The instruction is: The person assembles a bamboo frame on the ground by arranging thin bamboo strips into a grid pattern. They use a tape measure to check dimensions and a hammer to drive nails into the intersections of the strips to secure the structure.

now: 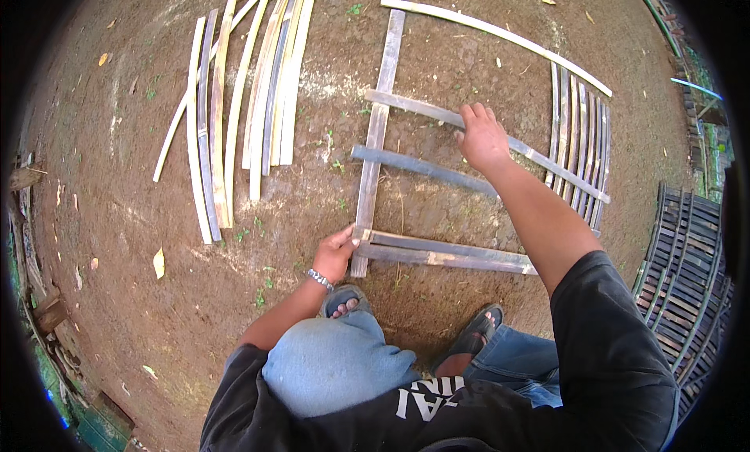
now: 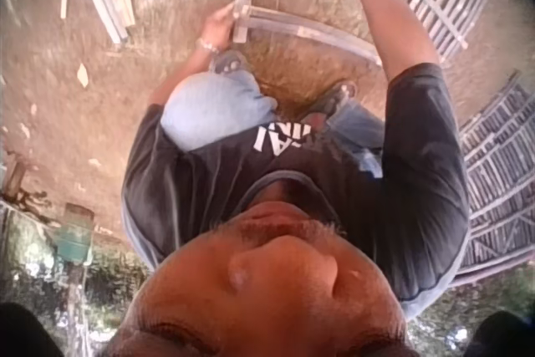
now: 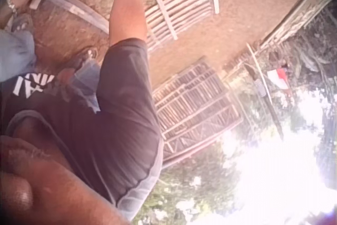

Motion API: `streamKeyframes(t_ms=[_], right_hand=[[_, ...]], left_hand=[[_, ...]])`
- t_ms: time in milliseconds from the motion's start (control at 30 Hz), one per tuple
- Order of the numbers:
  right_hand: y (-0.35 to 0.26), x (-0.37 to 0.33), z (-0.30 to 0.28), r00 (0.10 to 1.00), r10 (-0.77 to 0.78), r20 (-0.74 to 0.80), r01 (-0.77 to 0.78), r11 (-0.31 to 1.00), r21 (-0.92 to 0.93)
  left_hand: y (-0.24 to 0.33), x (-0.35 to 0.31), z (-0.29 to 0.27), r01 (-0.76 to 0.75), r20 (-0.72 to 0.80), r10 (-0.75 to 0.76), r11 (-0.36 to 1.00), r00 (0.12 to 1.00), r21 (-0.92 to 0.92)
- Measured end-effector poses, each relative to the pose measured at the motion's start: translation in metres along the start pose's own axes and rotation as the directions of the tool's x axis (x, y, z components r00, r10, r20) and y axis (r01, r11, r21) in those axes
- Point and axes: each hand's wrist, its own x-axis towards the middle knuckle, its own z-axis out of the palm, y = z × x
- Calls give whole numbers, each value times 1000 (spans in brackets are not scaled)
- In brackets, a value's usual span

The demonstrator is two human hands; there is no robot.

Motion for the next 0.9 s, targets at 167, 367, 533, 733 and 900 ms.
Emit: streamKeyframes(t_ms=[167, 367, 533, 733, 900], right_hand=[[-52, -64, 30, 931, -337, 142, 301, 926, 228], [-75, -156, 71, 830, -454, 325, 355, 878, 320], [-84, -172, 85, 839, -397, 372, 330, 915, 232], [-82, -168, 84, 845, -387, 370, 289, 911, 294], [-81, -159, 74, 847, -338, 410, 183, 910, 371]], left_hand=[[-7, 15, -12, -139, -9, 141, 982, 990, 129], [31, 7, 5, -271, -82, 371, 797, 925, 539], [31, -14, 14, -206, -205, 300, 900, 932, 385], [29, -40, 25, -109, -94, 274, 642, 957, 759], [29, -39, 33, -121, -107, 312, 629, 944, 768]])
